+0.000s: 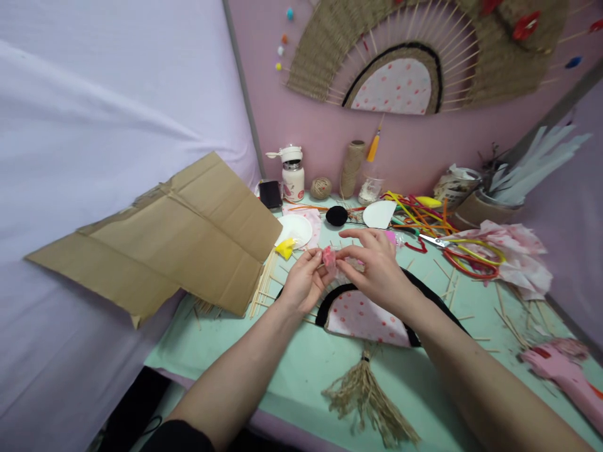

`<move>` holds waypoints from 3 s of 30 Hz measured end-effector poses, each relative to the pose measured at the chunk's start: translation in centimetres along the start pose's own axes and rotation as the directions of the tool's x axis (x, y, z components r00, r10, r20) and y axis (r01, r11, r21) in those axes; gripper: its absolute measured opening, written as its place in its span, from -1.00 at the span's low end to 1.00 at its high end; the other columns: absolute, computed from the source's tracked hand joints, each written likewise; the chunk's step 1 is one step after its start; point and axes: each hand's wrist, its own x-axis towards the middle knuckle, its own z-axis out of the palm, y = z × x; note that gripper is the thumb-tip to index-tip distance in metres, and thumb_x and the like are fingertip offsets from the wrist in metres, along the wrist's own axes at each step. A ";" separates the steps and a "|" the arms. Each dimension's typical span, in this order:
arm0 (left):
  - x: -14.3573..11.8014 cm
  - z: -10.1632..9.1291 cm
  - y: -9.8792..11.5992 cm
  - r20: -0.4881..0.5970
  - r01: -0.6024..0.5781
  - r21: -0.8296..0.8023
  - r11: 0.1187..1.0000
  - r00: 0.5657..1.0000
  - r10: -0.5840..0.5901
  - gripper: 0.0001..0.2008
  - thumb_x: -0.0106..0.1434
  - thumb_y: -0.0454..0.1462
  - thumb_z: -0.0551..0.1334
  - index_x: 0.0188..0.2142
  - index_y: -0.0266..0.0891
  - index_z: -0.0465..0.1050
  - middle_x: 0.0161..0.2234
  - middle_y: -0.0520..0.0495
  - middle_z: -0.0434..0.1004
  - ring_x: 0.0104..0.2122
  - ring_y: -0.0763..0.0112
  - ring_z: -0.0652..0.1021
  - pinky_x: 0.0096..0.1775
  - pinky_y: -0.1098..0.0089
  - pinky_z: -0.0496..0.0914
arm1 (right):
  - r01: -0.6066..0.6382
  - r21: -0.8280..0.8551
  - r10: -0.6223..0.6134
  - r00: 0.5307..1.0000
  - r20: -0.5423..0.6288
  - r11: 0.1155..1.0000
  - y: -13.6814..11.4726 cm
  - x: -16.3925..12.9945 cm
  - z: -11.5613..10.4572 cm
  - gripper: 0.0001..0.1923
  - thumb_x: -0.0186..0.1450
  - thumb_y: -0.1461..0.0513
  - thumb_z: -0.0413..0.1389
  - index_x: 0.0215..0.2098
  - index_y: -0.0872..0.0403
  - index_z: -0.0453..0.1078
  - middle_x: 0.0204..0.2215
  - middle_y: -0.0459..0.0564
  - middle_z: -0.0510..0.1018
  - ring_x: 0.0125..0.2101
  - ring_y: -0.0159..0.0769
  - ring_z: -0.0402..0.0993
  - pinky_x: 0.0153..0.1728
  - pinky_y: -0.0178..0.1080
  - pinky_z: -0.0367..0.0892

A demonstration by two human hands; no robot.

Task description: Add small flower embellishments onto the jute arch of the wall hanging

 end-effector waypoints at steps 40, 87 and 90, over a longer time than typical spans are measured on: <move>0.2 -0.5 -0.3 0.057 -0.025 -0.039 0.999 0.998 0.027 -0.90 0.24 -0.43 0.29 -0.31 -0.30 0.36 -0.34 0.00 0.55 -0.38 0.58 0.57 -0.24 0.53 0.48 | -0.077 0.070 0.083 0.993 -0.079 0.995 -0.2 0.0 0.0 -0.87 0.27 0.20 0.14 -0.39 -0.04 0.53 -0.03 0.02 0.54 0.04 0.02 0.27 0.08 0.14 0.15; -0.1 -0.4 -0.3 0.000 0.022 0.023 0.999 1.000 -0.022 -0.89 0.22 -0.40 0.31 -0.38 -0.32 0.38 -0.40 -0.05 0.59 -0.42 0.51 0.58 -0.29 0.49 0.47 | 0.188 -0.136 -0.189 0.982 0.012 0.973 0.9 -0.1 0.6 -0.86 0.29 0.23 0.17 -0.42 0.03 0.52 0.08 0.10 0.49 0.09 0.08 0.21 0.02 0.16 0.25; 0.1 -0.5 -0.3 -0.030 0.047 -0.010 0.999 0.998 -0.047 -0.93 0.24 -0.42 0.29 -0.36 -0.34 0.41 -0.37 -0.07 0.60 -0.40 0.50 0.60 -0.25 0.45 0.49 | 0.176 -0.131 -0.179 0.984 -0.010 0.976 0.9 -0.1 0.4 -0.85 0.31 0.22 0.15 -0.40 0.00 0.53 0.05 0.08 0.52 0.08 0.05 0.24 0.01 0.15 0.26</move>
